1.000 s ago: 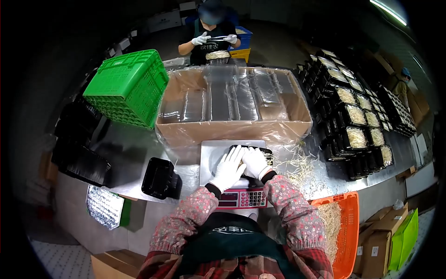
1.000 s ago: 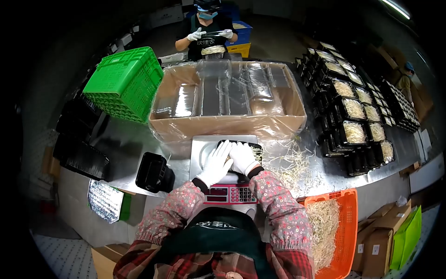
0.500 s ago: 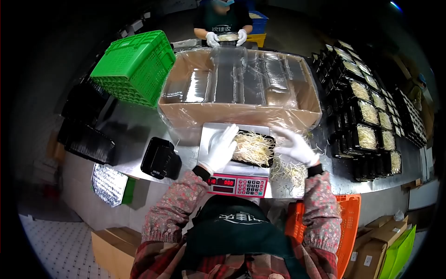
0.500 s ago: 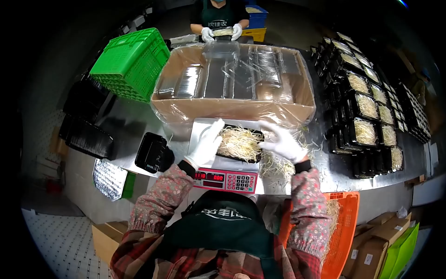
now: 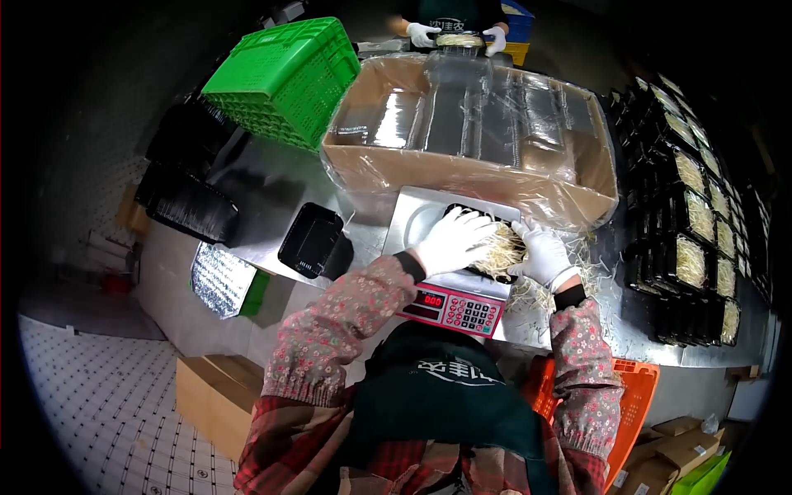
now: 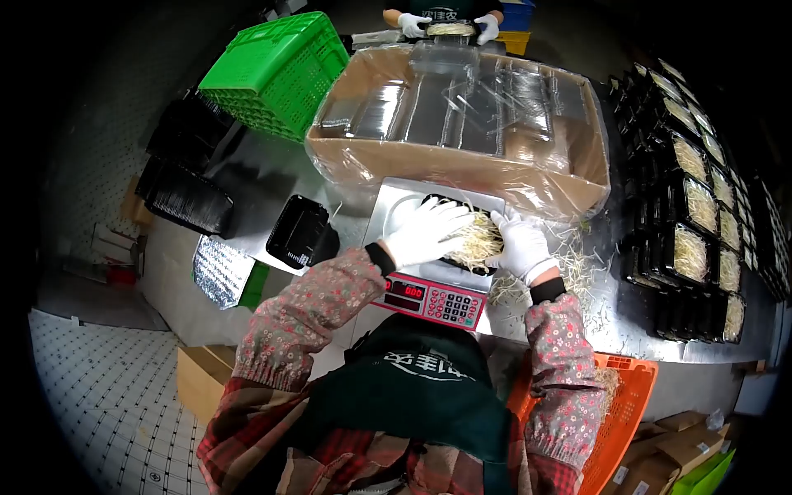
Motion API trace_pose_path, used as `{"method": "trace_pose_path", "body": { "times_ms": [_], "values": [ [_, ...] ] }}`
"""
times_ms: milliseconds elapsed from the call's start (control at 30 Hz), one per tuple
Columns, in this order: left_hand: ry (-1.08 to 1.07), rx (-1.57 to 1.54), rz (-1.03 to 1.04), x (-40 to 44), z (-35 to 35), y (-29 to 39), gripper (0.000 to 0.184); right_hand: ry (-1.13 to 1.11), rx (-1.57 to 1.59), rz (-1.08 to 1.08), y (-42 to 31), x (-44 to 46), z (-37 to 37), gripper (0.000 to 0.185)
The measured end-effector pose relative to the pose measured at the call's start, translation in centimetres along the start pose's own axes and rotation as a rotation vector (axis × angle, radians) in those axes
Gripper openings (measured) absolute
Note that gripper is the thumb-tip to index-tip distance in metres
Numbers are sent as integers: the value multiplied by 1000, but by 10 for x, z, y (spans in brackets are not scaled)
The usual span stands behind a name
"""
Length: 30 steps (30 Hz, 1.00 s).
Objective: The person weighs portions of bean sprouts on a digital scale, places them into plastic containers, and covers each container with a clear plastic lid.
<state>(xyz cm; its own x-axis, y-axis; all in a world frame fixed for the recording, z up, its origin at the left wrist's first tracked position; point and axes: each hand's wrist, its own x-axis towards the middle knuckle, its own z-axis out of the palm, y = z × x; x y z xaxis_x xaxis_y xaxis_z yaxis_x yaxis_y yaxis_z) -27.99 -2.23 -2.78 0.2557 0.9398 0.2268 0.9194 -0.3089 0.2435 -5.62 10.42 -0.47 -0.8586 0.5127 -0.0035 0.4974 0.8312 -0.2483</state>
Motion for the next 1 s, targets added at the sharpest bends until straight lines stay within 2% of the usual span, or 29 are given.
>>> {"method": "trace_pose_path", "body": {
  "times_ms": [33,67,100,167,200,267,300,333,367,433,533,600,633,667,733,800,867,933,967,1000],
  "values": [
    [183,-78,-13,-7,-7,2,43,8,59,6,6,-4,1,86],
    [271,-161,-29,-11,-14,4,41,22,114,20,15,-10,0,79],
    [256,-169,-30,-11,-16,1,43,27,179,41,7,-14,-9,71],
    [224,-228,-75,-2,-21,8,46,15,110,31,5,-14,-6,62],
    [266,-449,-80,0,3,3,51,38,87,30,5,-12,-1,59],
    [212,63,118,9,-1,12,43,51,106,48,7,-11,1,51],
    [214,-1,105,9,-6,15,43,123,170,19,8,-12,5,37],
    [215,-4,118,13,0,12,43,104,224,68,9,-11,9,23],
    [107,-43,21,16,11,6,43,117,234,76,12,-11,12,21],
    [-44,-56,-102,20,14,5,45,140,259,78,16,-13,7,18],
    [-28,-73,-61,18,12,4,45,213,319,83,27,-23,-32,24],
    [5,-114,-62,12,14,4,48,160,469,199,22,-29,-71,21],
    [44,-191,-80,9,12,6,52,195,662,207,18,-29,-82,20],
    [83,-266,-95,8,8,7,57,215,663,223,4,-31,-101,19],
    [89,-342,-144,3,-14,17,63,365,855,155,-10,-25,-99,15],
    [224,-350,-181,-6,-36,24,67,378,915,137,-28,-12,-91,15],
    [344,-377,-218,-23,-26,11,77,456,813,65,-36,4,-50,18],
    [353,-307,-219,-37,-14,-7,87,243,494,101,-29,13,-8,23],
    [254,-297,-221,-42,-8,-18,99,262,446,65,-24,11,8,26],
    [257,-301,-218,-40,-11,-16,99,279,394,27,-19,9,17,29]
  ]
}}
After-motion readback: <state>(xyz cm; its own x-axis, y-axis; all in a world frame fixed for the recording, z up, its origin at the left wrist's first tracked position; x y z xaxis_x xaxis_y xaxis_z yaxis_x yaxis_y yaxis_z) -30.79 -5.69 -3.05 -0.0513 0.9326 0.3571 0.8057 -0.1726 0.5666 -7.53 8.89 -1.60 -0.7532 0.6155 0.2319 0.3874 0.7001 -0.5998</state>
